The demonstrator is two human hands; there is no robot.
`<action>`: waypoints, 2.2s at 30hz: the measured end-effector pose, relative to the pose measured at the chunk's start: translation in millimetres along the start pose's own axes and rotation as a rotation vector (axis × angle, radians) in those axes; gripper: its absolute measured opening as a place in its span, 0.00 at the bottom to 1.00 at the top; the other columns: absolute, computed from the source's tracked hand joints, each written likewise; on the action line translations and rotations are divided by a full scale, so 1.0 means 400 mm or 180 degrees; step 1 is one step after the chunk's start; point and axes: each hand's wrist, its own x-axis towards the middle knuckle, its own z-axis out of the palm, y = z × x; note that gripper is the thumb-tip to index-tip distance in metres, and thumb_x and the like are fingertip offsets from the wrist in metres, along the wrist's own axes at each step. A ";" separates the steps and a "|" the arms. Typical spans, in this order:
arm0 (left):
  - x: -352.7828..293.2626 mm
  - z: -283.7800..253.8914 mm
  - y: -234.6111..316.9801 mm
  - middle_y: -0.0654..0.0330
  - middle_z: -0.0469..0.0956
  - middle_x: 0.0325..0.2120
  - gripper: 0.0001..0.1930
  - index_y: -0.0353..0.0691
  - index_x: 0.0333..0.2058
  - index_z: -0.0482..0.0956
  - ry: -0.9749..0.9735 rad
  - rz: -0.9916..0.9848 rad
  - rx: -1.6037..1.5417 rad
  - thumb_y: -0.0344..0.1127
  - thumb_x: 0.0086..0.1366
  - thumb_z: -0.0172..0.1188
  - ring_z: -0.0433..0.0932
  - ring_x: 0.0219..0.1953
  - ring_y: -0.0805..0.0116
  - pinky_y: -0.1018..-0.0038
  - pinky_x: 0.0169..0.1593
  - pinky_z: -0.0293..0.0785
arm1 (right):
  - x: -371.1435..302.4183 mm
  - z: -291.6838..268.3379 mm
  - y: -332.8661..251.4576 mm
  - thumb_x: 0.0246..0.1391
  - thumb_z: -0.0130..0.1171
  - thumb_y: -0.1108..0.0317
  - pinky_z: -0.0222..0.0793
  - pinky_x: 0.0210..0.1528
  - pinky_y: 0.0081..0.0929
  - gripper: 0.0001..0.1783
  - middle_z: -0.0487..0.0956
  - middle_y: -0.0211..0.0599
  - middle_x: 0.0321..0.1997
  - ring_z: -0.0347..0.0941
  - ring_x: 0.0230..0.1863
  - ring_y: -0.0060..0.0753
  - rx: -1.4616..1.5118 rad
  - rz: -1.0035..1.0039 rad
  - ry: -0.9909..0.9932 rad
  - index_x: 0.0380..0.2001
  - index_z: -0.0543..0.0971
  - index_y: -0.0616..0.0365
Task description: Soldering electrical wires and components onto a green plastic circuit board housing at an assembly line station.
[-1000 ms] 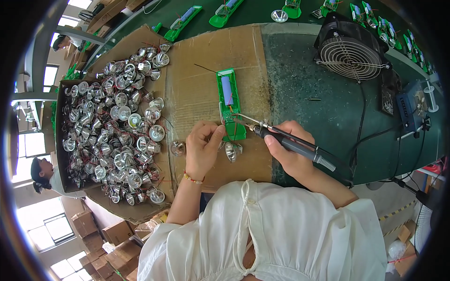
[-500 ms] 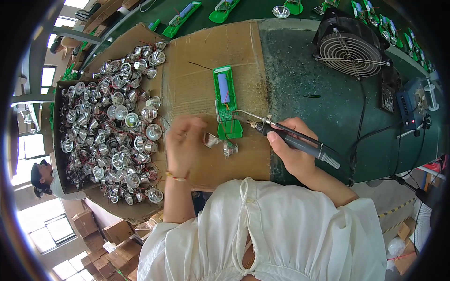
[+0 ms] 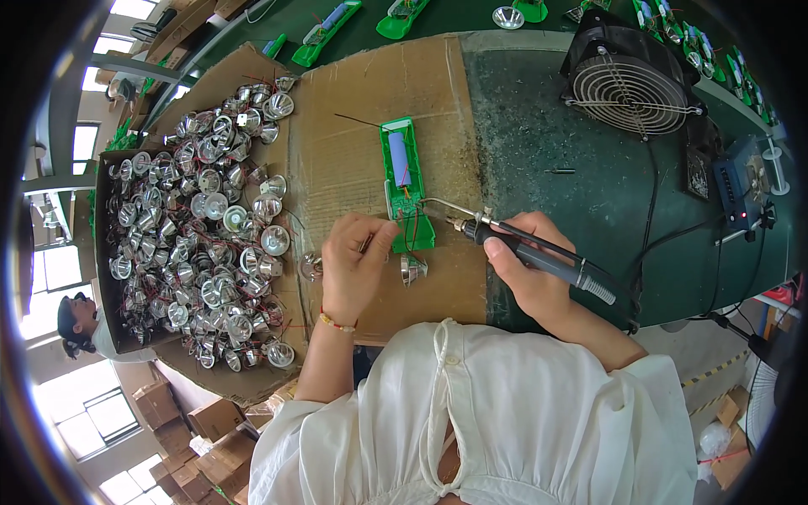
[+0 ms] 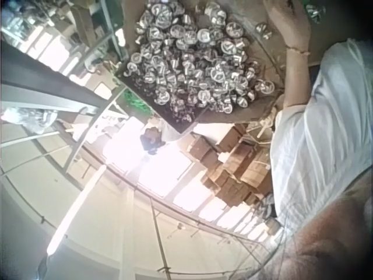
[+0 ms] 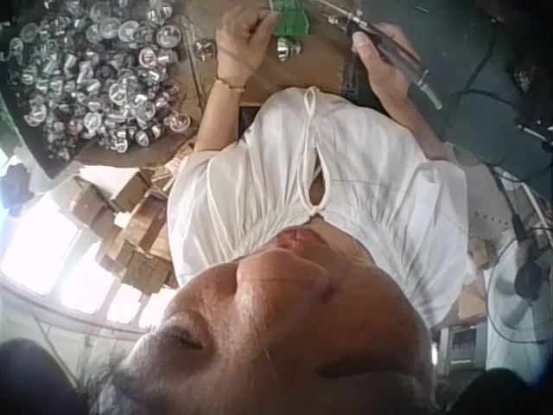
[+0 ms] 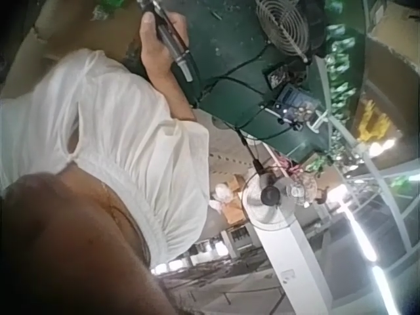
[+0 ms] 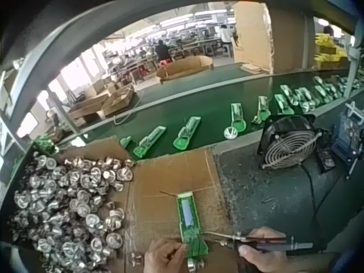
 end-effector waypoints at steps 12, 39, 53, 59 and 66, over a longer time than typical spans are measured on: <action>-0.017 -0.039 -0.029 0.57 0.75 0.22 0.06 0.36 0.26 0.80 -0.0046 -0.0180 -0.0266 0.33 0.57 0.60 0.72 0.28 0.64 0.71 0.34 0.68 | 0.004 0.004 0.001 0.49 0.61 0.71 0.63 0.24 0.15 0.09 0.74 0.29 0.22 0.67 0.23 0.14 0.0057 0.0001 -0.0040 0.30 0.72 0.63; 0.016 0.021 -0.015 0.60 0.72 0.25 0.10 0.34 0.23 0.80 -0.0445 -0.0448 -0.0258 0.34 0.58 0.59 0.70 0.29 0.70 0.75 0.33 0.66 | 0.001 -0.003 -0.001 0.50 0.60 0.71 0.66 0.26 0.15 0.09 0.76 0.31 0.22 0.70 0.24 0.15 0.0249 0.0250 0.0051 0.32 0.72 0.63; 0.020 0.020 -0.017 0.60 0.72 0.25 0.09 0.34 0.22 0.80 -0.0470 -0.0375 -0.0216 0.33 0.57 0.59 0.70 0.31 0.69 0.75 0.35 0.65 | -0.003 -0.004 0.013 0.50 0.60 0.71 0.66 0.26 0.15 0.09 0.75 0.31 0.22 0.70 0.23 0.15 0.0162 0.0182 -0.0002 0.30 0.72 0.63; 0.023 0.013 -0.008 0.59 0.73 0.23 0.08 0.37 0.22 0.80 -0.0512 -0.0348 -0.0355 0.35 0.54 0.63 0.70 0.31 0.63 0.71 0.36 0.65 | -0.004 -0.003 0.011 0.50 0.60 0.71 0.66 0.26 0.16 0.09 0.76 0.32 0.21 0.71 0.23 0.16 0.0223 0.0226 0.0045 0.30 0.72 0.63; 0.009 0.024 -0.013 0.59 0.73 0.23 0.08 0.36 0.23 0.80 -0.0296 -0.0407 -0.0534 0.35 0.53 0.65 0.70 0.30 0.63 0.70 0.34 0.66 | -0.001 -0.002 0.007 0.50 0.60 0.71 0.66 0.26 0.16 0.09 0.76 0.32 0.21 0.71 0.23 0.16 0.0162 0.0200 0.0032 0.31 0.72 0.63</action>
